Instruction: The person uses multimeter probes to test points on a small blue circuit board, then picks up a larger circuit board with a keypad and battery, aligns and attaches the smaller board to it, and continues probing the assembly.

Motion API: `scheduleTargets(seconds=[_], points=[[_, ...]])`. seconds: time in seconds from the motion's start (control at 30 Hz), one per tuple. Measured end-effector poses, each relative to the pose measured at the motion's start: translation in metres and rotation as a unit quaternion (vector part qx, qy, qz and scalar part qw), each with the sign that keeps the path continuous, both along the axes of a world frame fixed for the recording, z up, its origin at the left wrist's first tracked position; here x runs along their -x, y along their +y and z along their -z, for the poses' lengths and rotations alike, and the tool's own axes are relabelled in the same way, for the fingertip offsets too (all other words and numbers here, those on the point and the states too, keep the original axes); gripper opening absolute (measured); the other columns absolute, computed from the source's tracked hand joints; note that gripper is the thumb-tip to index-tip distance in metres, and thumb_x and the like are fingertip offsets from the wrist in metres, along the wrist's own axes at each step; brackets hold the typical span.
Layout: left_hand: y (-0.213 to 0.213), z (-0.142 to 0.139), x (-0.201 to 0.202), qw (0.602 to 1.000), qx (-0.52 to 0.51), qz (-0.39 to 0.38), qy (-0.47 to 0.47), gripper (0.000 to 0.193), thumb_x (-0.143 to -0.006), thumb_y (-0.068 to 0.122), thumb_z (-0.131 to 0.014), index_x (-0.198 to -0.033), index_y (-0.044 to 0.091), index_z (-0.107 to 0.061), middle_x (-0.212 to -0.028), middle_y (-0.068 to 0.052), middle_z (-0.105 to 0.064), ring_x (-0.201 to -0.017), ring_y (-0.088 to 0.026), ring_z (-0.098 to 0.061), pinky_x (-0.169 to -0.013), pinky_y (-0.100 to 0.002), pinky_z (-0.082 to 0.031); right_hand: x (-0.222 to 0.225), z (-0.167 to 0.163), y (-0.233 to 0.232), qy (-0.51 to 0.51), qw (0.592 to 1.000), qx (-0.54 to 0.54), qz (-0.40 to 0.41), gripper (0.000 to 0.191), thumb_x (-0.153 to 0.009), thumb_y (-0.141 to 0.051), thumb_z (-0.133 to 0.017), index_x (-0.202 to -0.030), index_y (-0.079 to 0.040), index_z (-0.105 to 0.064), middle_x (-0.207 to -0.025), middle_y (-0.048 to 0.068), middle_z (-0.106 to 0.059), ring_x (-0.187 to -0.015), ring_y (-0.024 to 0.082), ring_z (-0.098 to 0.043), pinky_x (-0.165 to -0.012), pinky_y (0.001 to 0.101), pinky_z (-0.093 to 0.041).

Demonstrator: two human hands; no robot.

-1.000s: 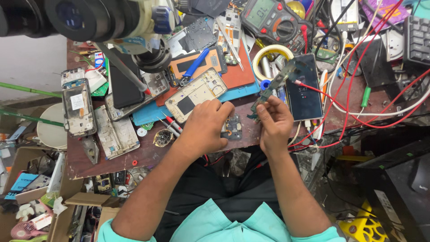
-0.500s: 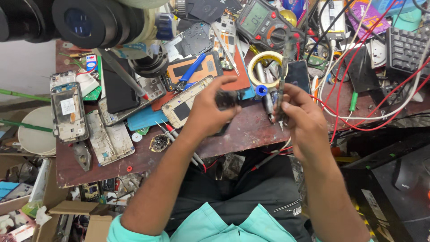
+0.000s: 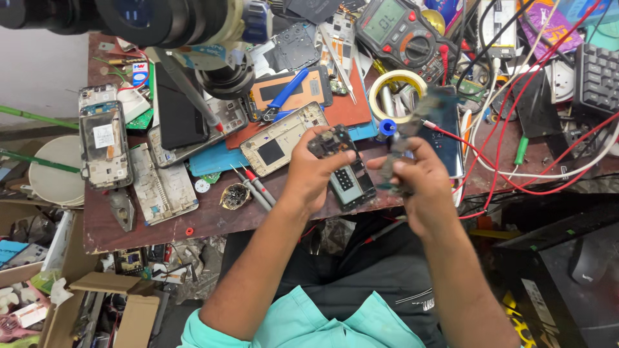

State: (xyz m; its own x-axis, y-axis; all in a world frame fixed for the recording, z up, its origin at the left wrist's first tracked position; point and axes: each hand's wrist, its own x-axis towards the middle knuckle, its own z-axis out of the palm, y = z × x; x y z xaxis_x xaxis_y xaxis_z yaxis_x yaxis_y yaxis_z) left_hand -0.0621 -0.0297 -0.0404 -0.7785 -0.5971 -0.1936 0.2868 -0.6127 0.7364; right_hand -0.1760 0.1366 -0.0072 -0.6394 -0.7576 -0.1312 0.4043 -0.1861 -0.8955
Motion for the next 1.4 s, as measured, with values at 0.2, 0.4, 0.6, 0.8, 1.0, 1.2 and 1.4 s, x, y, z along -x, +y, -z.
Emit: scheduleTargets(seconds=[0.2, 0.4, 0.6, 0.8, 1.0, 1.2, 1.4], points=[[0.007, 0.011, -0.007, 0.998, 0.046, 0.023, 0.033, 0.054, -0.085, -0.01, -0.068, -0.133, 0.0, -0.046, -0.112, -0.015, -0.068, -0.102, -0.025, -0.073, -0.089, -0.04, -0.062, 0.019, 0.003, 0.005, -0.036, 0.998, 0.055, -0.005, 0.036, -0.096, -0.003, -0.054, -0.131, -0.009, -0.049, -0.105, 0.019, -0.069, -0.097, 0.022, -0.072, -0.09, 0.0376, -0.057], [0.012, 0.02, -0.007, 0.995, 0.086, 0.035, 0.042, 0.051, -0.094, -0.003, -0.064, -0.14, 0.0, -0.043, -0.12, -0.018, -0.069, -0.11, -0.022, -0.069, -0.096, -0.037, -0.059, 0.021, 0.004, 0.008, 0.016, 0.999, 0.018, -0.023, 0.051, -0.094, 0.001, -0.06, -0.144, -0.003, -0.05, -0.116, 0.022, -0.075, -0.085, 0.018, -0.07, -0.081, 0.0383, -0.061], [0.01, 0.021, -0.004, 0.998, 0.058, 0.03, 0.019, 0.047, -0.097, -0.004, -0.059, -0.14, 0.0, -0.042, -0.121, -0.02, -0.069, -0.109, -0.023, -0.07, -0.095, -0.038, -0.059, 0.013, 0.001, 0.001, 0.037, 0.999, -0.035, 0.009, 0.049, -0.092, -0.001, -0.068, -0.14, 0.0, -0.062, -0.105, 0.015, -0.072, -0.093, 0.018, -0.074, -0.079, 0.0348, -0.062], [0.01, 0.022, -0.005, 0.999, 0.029, 0.037, 0.021, 0.048, -0.096, -0.003, -0.057, -0.141, 0.002, -0.041, -0.118, -0.019, -0.069, -0.105, -0.024, -0.07, -0.092, -0.039, -0.059, -0.018, -0.015, -0.008, 0.546, 0.761, -0.317, 0.147, 0.032, -0.091, -0.013, -0.076, -0.123, -0.014, -0.075, -0.097, 0.003, -0.075, -0.079, 0.016, -0.073, -0.069, 0.0313, -0.056], [0.012, 0.028, -0.004, 0.999, 0.033, 0.019, 0.027, 0.049, -0.096, -0.004, -0.06, -0.141, 0.001, -0.045, -0.119, -0.012, -0.068, -0.109, -0.018, -0.067, -0.096, -0.034, -0.057, -0.053, -0.019, -0.018, 0.768, 0.523, -0.302, 0.214, 0.017, -0.091, -0.013, -0.077, -0.108, -0.016, -0.079, -0.099, -0.003, -0.074, -0.079, 0.02, -0.07, -0.069, 0.0342, -0.053], [0.014, 0.031, -0.005, 0.999, 0.022, -0.003, 0.031, 0.049, -0.095, -0.002, -0.063, -0.141, 0.001, -0.046, -0.117, -0.008, -0.064, -0.106, -0.014, -0.064, -0.094, -0.032, -0.055, -0.063, -0.012, -0.024, 0.719, 0.608, -0.283, 0.183, 0.021, -0.09, -0.009, -0.076, -0.11, -0.012, -0.08, -0.1, 0.001, -0.074, -0.078, 0.022, -0.07, -0.069, 0.0348, -0.054], [0.016, 0.032, -0.004, 0.999, 0.037, -0.016, 0.014, 0.052, -0.094, -0.001, -0.065, -0.142, 0.002, -0.045, -0.117, -0.007, -0.064, -0.105, -0.014, -0.063, -0.094, -0.032, -0.054, -0.052, -0.009, -0.019, 0.574, 0.765, -0.272, 0.103, 0.028, -0.091, -0.011, -0.076, -0.118, -0.009, -0.075, -0.108, 0.006, -0.075, -0.088, 0.022, -0.074, -0.075, 0.0321, -0.058]])
